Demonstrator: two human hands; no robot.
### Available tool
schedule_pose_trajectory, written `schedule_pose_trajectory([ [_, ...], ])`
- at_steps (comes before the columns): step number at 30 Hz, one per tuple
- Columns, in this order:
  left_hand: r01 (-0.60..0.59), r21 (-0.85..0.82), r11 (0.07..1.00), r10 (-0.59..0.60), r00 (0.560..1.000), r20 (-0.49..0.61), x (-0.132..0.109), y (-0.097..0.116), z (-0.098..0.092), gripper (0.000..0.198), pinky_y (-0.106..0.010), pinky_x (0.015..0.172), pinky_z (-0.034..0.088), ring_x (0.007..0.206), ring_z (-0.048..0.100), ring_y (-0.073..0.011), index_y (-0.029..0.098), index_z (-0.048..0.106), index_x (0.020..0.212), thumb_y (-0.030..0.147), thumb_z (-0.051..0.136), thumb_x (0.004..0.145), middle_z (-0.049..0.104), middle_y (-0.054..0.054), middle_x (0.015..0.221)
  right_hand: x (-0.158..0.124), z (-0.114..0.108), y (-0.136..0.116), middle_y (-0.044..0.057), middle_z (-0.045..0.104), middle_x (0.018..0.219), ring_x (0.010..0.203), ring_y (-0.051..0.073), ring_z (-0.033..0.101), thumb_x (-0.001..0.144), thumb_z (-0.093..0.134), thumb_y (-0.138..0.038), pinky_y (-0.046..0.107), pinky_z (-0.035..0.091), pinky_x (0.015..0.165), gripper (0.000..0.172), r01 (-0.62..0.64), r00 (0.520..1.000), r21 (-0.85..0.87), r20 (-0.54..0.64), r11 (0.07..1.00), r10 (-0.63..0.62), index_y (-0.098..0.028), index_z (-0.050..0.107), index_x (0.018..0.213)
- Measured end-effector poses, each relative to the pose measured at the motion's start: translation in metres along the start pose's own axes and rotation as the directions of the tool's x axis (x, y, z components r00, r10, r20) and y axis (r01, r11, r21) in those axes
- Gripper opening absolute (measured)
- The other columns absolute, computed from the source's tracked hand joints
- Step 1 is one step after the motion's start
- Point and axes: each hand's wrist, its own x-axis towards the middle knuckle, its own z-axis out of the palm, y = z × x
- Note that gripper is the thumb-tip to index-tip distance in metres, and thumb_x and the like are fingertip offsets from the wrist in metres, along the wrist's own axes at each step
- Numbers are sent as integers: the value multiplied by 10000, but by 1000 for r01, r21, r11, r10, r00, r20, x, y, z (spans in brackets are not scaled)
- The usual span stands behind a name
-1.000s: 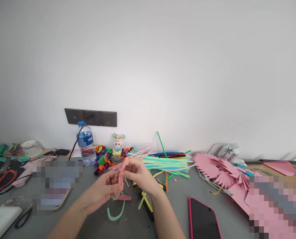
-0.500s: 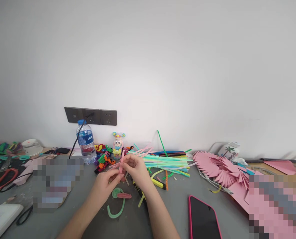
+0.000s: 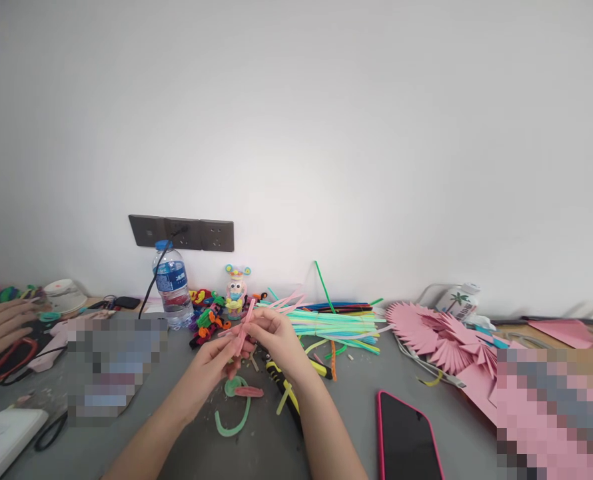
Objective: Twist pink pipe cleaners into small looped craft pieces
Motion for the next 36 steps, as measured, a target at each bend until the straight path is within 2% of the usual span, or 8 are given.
schedule_pose_trajectory([
  [6, 78, -222, 972, -79, 997, 2, -2, 7, -6, 239, -189, 556, 416, 582, 470, -76, 119, 738, 740, 339, 807, 676, 590, -11, 679, -1, -2, -3, 47, 697, 926, 866, 198, 639, 807, 680, -405, 331, 483, 824, 221, 87, 995, -109, -34, 990, -91, -193, 617, 808],
  [11, 31, -413, 910, -78, 992, -98, 1, 6, -9, 253, -184, 585, 467, 592, 516, -71, 140, 703, 746, 279, 862, 607, 605, 15, 654, -1, -1, -3, 18, 657, 761, 779, 193, 623, 852, 624, -433, 346, 473, 824, 234, 134, 991, -110, -2, 985, -135, -208, 579, 807],
  [15, 2, -463, 887, -64, 991, -119, 2, 4, -10, 231, -168, 546, 444, 597, 524, -70, 155, 681, 719, 278, 852, 627, 596, 28, 630, -1, -1, -5, 15, 628, 744, 738, 186, 596, 844, 634, -436, 336, 468, 793, 243, 154, 988, -110, -10, 982, -156, -208, 568, 792],
  [20, 109, -408, 907, -126, 992, -16, 0, 8, -8, 282, -171, 485, 383, 554, 470, -62, 120, 677, 628, 323, 868, 589, 589, 9, 611, -2, -2, -7, -1, 600, 719, 707, 170, 557, 842, 640, -420, 295, 433, 717, 234, 199, 975, -146, -67, 969, -210, -206, 574, 774],
  [23, 134, -352, 926, -149, 989, -15, -1, 9, -7, 291, -166, 481, 372, 590, 496, -74, 113, 700, 636, 335, 875, 569, 604, -11, 637, -2, -3, -7, -1, 589, 713, 698, 161, 540, 852, 635, -396, 286, 419, 696, 214, 213, 973, -150, -54, 965, -223, -201, 585, 780],
  [27, 120, -290, 949, -139, 989, -44, 0, 9, -7, 277, -170, 482, 368, 593, 516, -82, 125, 709, 642, 340, 871, 573, 609, -14, 646, -2, -2, -5, -2, 579, 706, 687, 161, 541, 855, 637, -371, 293, 424, 686, 191, 233, 970, -141, -32, 962, -240, -202, 591, 779],
  [33, 77, -157, 985, -84, 996, -39, -2, 10, -7, 231, -183, 474, 332, 471, 387, -43, 141, 704, 655, 325, 840, 621, 577, 26, 574, -4, 2, -5, 6, 593, 719, 683, 163, 559, 840, 657, -362, 296, 458, 668, 190, 212, 977, -107, 8, 971, -212, -204, 615, 744],
  [36, 61, -70, 996, -64, 998, -29, -2, 10, -7, 245, -196, 492, 352, 536, 468, -73, 131, 727, 732, 315, 837, 615, 685, -38, 734, -4, 2, -5, 4, 597, 715, 670, 157, 566, 827, 670, -371, 285, 463, 651, 192, 200, 980, -105, 25, 974, -198, -200, 635, 748],
])
